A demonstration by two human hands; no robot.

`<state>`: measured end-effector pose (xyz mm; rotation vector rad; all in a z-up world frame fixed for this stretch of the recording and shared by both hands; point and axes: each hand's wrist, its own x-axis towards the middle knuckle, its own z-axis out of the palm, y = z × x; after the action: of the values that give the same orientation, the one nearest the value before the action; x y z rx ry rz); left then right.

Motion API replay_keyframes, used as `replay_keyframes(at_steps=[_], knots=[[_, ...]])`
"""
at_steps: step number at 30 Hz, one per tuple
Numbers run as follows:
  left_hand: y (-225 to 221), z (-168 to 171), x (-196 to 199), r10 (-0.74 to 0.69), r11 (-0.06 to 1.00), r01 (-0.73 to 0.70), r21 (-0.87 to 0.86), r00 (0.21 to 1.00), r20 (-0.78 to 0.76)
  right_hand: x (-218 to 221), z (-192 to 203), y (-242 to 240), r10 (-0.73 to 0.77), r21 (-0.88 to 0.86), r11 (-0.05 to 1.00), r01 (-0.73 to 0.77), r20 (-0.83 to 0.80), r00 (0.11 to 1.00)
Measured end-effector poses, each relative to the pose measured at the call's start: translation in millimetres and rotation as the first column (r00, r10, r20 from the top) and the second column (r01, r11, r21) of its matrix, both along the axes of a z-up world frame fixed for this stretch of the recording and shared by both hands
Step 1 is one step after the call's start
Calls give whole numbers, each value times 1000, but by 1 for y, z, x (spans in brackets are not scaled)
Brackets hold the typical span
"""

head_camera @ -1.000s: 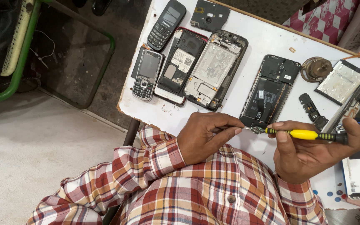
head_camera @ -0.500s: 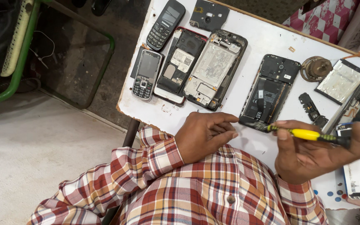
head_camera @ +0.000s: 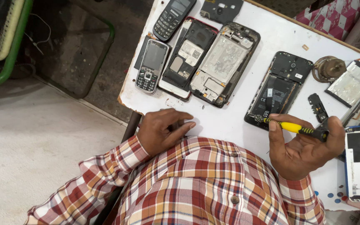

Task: The person uses a screwdriver to remove screws from a disassembled smartphone. They then pick up a blue back cover and attach it to the phone body. Finally, they place the phone down and pick up another disassembled phone.

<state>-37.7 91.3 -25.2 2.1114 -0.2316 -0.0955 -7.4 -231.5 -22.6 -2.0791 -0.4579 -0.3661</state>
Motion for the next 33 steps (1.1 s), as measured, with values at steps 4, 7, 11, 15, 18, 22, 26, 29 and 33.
replay_keyframes(at_steps=[4, 7, 11, 15, 18, 22, 26, 29, 33], knots=[[2, 5, 8, 20, 999, -23, -47, 998, -63, -1, -2, -2, 30, -22, 999, -30, 12, 999], [3, 8, 10, 20, 997, -27, -73, 996, -88, -3, -4, -3, 20, -39, 999, -20, 13, 1000], [2, 10, 11, 25, 996, -30, -81, 997, -68, -2, -6, -3, 44, -75, 996, -39, 61, 997], [2, 9, 11, 28, 996, -36, -78, 995, -99, -3, -8, -3, 18, -57, 998, -16, 47, 999], [3, 8, 11, 23, 997, -30, -69, 995, -97, -1, -8, -6, 23, -69, 997, -19, 55, 998], [3, 6, 11, 22, 997, -30, -77, 995, -99, -1, -10, -11, 46, -122, 992, -39, 48, 998], [4, 3, 10, 22, 996, -28, -88, 997, -68, -3, -13, -17, -39, -132, 991, 38, -7, 999], [4, 2, 9, 23, 995, -29, -91, 997, -68, -2, -16, -23, -66, -89, 994, 59, -75, 995], [4, 1, 9, 21, 996, -27, -90, 998, -67, 2, -21, -28, -57, -44, 998, 52, -109, 992]])
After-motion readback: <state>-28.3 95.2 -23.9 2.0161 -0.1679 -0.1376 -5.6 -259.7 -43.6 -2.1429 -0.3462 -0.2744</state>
